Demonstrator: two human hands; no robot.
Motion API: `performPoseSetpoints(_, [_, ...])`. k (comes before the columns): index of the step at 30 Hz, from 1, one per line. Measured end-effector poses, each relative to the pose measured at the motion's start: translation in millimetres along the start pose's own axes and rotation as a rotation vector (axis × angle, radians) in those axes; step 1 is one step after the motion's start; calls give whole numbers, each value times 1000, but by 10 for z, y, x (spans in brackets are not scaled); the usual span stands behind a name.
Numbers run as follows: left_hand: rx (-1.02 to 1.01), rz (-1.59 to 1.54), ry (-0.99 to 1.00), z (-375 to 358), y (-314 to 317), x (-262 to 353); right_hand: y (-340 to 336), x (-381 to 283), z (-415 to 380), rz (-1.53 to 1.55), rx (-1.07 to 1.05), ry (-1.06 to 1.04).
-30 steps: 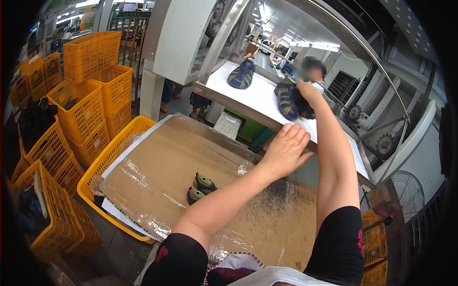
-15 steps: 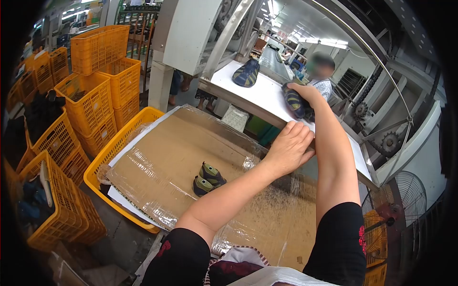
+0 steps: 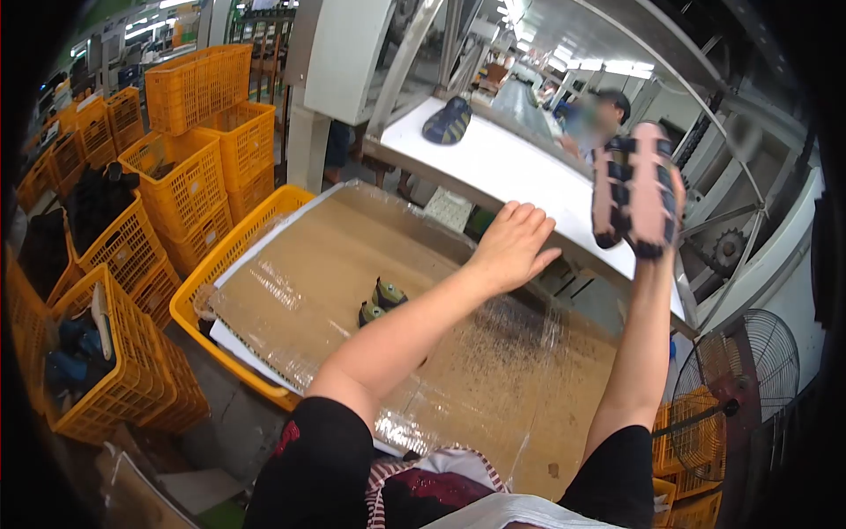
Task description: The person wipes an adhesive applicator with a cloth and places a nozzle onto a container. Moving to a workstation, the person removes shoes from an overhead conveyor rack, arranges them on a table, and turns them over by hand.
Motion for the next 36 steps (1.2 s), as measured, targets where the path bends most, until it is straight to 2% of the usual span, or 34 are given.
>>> performPoseSetpoints(2, [23, 34, 15, -7, 29, -9, 7, 7, -523, 85, 15, 6])
performPoseSetpoints(4, [-53, 38, 28, -12, 72, -24, -88, 220, -1200, 92, 70, 68])
performPoseSetpoints(8, [-72, 31, 76, -1, 28, -41, -475, 1058, -2281, -200, 197, 296])
performPoseSetpoints(9, [-122, 4, 79, 19, 33, -45, -624, 1308, -2485, -292, 188, 452])
performPoseSetpoints(10, [-169, -19, 85, 49, 17, -44, -698, 1488, -2572, -413, 225, 320])
performPoseSetpoints(11, [-269, -21, 87, 79, 16, -41, -773, 1597, -2649, -800, 151, 232])
performPoseSetpoints(12, [-279, -12, 100, 133, -38, -25, -735, 1710, -2728, -1041, 117, 141])
performPoseSetpoints(14, [-471, -179, -26, 202, 16, -98, -994, 2100, -2952, -1248, 66, 127])
performPoseSetpoints(15, [-388, -333, -112, 290, -36, -184, -1165, 2326, -3104, -1375, 34, 207])
performPoseSetpoints(16, [-207, -198, -85, 413, -123, -290, -1205, 2464, -3172, -1501, 0, 288])
performPoseSetpoints(17, [-123, 13, -111, 524, -164, -469, -1274, 2457, -3211, -1456, 91, 254])
performPoseSetpoints(18, [-31, 224, -136, 656, -271, -631, -1253, 2455, -3191, -1439, 86, 237])
performPoseSetpoints(20, [-162, 382, -344, 814, -139, -1121, -1328, 2446, -3200, -1445, 134, 282])
performPoseSetpoints(21, [-162, 400, -337, 886, -96, -1249, -1317, 2444, -3205, -1429, 135, 233])
performPoseSetpoints(23, [-738, 580, -585, 696, 275, -1707, -1329, 2456, -3214, -1405, 137, 229])
performPoseSetpoints(24, [-732, 591, -592, 705, 295, -1761, -1348, 2454, -3219, -1390, 152, 234])
performPoseSetpoints(26, [-894, 616, -565, 647, 451, -1846, -1330, 2455, -3235, -1397, 150, 223])
performPoseSetpoints(28, [-830, 593, -605, 663, 456, -1972, -1334, 2457, -3229, -1415, 152, 210])
performPoseSetpoints(31, [-895, 669, -620, 593, 486, -2103, -1343, 2459, -3237, -1398, 163, 225])
performPoseSetpoints(32, [-942, 663, -712, 505, 489, -2181, -1367, 2471, -3249, -1405, 166, 245])
performPoseSetpoints(34, [-886, 615, -802, 433, 396, -2109, -1379, 2461, -3238, -1416, 173, 245])
performPoseSetpoints(36, [-854, 518, -796, 335, 597, -2280, -1382, 2475, -3245, -1407, 182, 265])
Point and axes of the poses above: each hand's wrist, its own z-axis towards the middle knuckle, its own y-axis out of the palm, x = y × z, the point moved 8 cm from there along z, towards the middle knuckle, and after that the axes turned 15 degrees about z, right-handed, at the moved point
